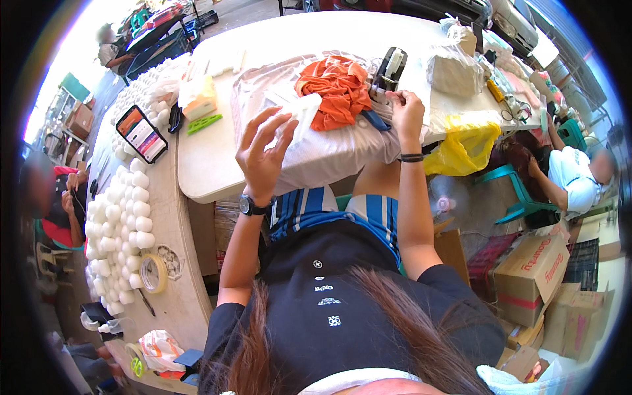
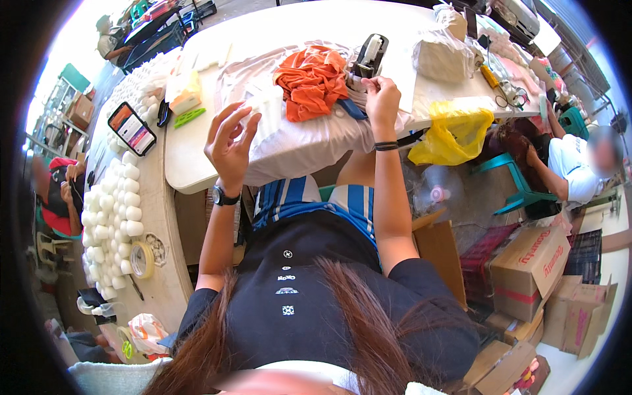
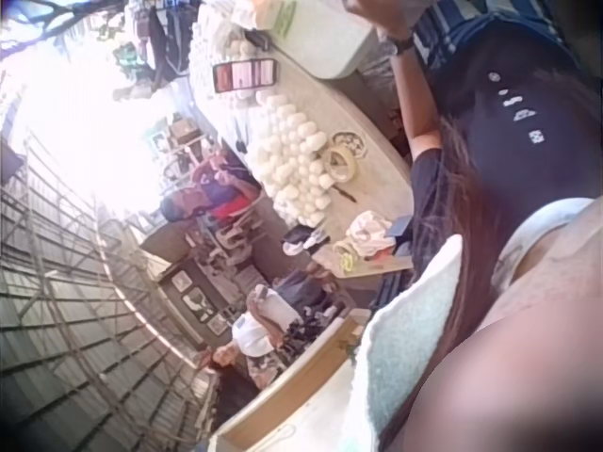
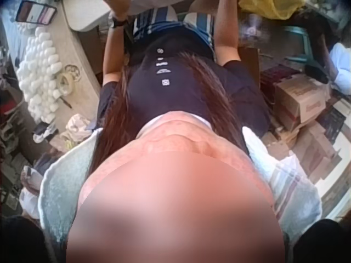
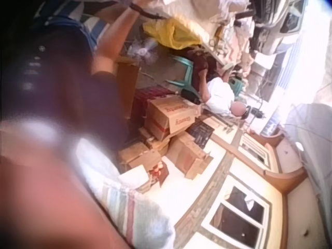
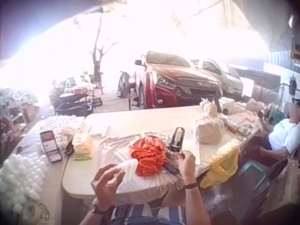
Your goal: The person repeatedly picks up small white cylindrical objects, rolls them into balls, and places them on a table. The person also handles a red cloth and a stapler, occasionally adjusting items on the table.
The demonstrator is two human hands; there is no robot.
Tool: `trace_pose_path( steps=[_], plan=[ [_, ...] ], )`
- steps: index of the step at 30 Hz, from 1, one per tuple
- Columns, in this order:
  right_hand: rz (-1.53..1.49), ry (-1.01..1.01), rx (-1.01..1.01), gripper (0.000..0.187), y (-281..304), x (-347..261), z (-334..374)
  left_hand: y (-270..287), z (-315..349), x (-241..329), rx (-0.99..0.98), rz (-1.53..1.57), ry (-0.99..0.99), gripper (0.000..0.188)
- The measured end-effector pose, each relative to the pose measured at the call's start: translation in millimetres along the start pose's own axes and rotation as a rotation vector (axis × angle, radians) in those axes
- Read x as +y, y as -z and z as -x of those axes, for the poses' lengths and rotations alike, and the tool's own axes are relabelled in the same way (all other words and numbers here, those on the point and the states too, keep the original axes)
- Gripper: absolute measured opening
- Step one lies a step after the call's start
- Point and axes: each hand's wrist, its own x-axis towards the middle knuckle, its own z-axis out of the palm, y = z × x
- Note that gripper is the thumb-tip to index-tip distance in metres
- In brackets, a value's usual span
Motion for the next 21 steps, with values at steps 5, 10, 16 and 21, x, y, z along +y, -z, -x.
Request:
trace_pose_path(
  steps=[5, 10, 16, 21],
  plan=[
    [-0.08, 0.029, 0.007, 0.017, 12.9, -17.9, 6.4, -3.3, -2.3, -2.2, 0.037, -0.002, -0.108, 0.026],
    [-0.466, -0.141, -0.143, 0.02, 27.6, -81.1, 28.8, -2.6, -3.1, 1.7, 0.019, 0.012, -0.083, 0.022],
    [-1.045, -0.231, -0.602, 0.026, 45.6, -174.4, 45.5, 1.1, 4.1, 2.8, -0.025, -0.017, -0.17, 0.024],
    [-0.815, -0.188, -0.841, 0.028, 46.9, -206.5, 43.5, -1.8, 5.6, 0.2, -0.033, -0.006, -0.265, 0.03]
  ],
)
